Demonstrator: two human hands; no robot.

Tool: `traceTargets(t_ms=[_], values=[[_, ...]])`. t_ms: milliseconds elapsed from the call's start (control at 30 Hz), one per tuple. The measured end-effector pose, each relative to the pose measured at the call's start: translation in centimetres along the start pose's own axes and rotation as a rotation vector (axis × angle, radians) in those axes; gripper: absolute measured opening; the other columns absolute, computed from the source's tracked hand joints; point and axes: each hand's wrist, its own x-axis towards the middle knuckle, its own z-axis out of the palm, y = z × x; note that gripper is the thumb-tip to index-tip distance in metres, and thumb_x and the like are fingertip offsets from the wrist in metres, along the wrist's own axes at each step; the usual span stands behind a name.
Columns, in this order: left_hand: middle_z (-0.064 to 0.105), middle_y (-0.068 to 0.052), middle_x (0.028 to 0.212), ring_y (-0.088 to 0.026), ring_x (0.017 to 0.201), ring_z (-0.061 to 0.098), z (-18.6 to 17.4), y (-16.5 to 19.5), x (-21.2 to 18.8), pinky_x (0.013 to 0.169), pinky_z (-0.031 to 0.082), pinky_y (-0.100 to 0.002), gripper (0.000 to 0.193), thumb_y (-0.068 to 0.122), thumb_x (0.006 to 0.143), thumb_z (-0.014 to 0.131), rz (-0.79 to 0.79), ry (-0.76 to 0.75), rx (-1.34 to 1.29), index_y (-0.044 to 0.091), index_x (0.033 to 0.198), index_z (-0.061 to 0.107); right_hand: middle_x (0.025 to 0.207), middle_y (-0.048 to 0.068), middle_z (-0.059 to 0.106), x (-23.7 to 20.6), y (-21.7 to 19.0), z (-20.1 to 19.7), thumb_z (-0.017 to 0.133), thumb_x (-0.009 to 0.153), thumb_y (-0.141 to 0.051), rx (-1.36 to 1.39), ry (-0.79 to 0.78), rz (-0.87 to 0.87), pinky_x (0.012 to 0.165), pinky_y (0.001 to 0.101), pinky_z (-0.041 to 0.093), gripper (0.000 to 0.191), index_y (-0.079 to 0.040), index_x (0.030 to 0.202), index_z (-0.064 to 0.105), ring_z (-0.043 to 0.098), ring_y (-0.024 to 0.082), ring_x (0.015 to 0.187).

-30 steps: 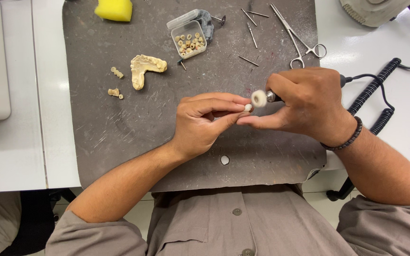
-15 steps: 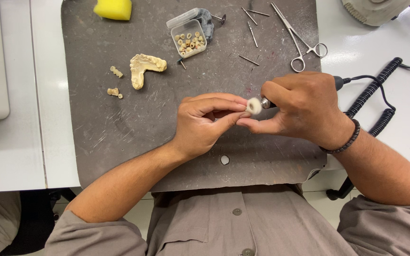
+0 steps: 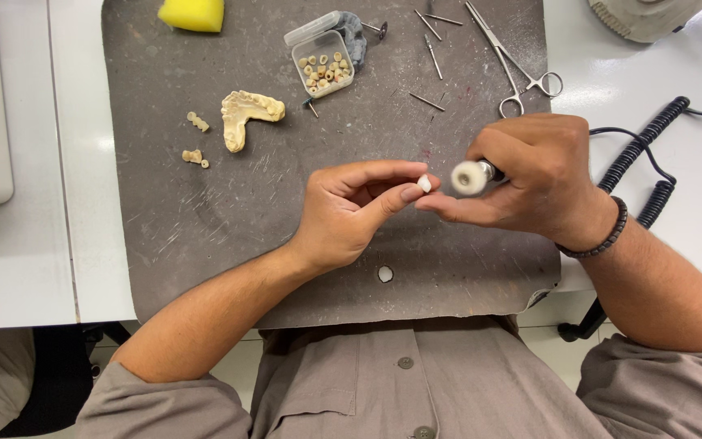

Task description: The person holds a small dental crown in one hand and grinds and smooths it with a rotary handpiece fitted with a grinding disc, repositioning the crown repeatedly. They then switch to a buffing wheel attachment and continue polishing the crown, briefly picking up a small tooth from the bench.

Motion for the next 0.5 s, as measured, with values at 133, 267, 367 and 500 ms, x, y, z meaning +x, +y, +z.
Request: traceTargets(t_ms=[133,267,367,500], values=[[0.076,-0.013,0.119,-0.016,0.113,0.074,-0.13,0.11,-0.06,0.102,0.064,-0.029,0.022,0.005,0.104,0.068,-0.031,-0.036,-0.045,-0.002,0.124,0.07,0.054,0.001,0.05,-0.01,-0.1,0.14,0.094,0.079,-0.052,0.01,-0.002,-0.018,0.046,0.0308,0.037,0.057,-0.011,0.067,0.055,0.051,0.016,0.047],[0.076,-0.012,0.117,-0.015,0.109,0.073,-0.26,0.11,-0.04,0.099,0.064,-0.028,0.021,0.004,0.103,0.069,-0.035,-0.072,-0.007,-0.002,0.123,0.071,0.052,-0.001,0.049,0.16,-0.29,0.31,0.091,0.077,-0.056,0.001,-0.066,-0.028,0.043,0.0309,0.035,0.058,-0.013,0.064,0.054,0.049,0.015,0.044],[0.077,-0.011,0.116,-0.013,0.107,0.073,-0.36,0.1,-0.11,0.096,0.063,-0.027,0.02,0.003,0.103,0.069,-0.061,-0.09,0.017,-0.001,0.122,0.073,0.053,-0.001,0.048,0.2,-0.58,0.4,0.089,0.079,-0.056,-0.028,-0.069,-0.046,0.044,0.0316,0.034,0.058,-0.013,0.065,0.054,0.047,0.016,0.045],[0.077,-0.011,0.115,-0.013,0.106,0.074,-0.26,-0.1,-0.08,0.096,0.063,-0.027,0.021,0.003,0.101,0.071,-0.062,-0.058,0.01,-0.002,0.121,0.073,0.053,-0.002,0.047,0.15,-0.77,0.22,0.089,0.082,-0.055,-0.06,-0.066,-0.062,0.044,0.0319,0.033,0.057,-0.014,0.065,0.053,0.045,0.015,0.045]])
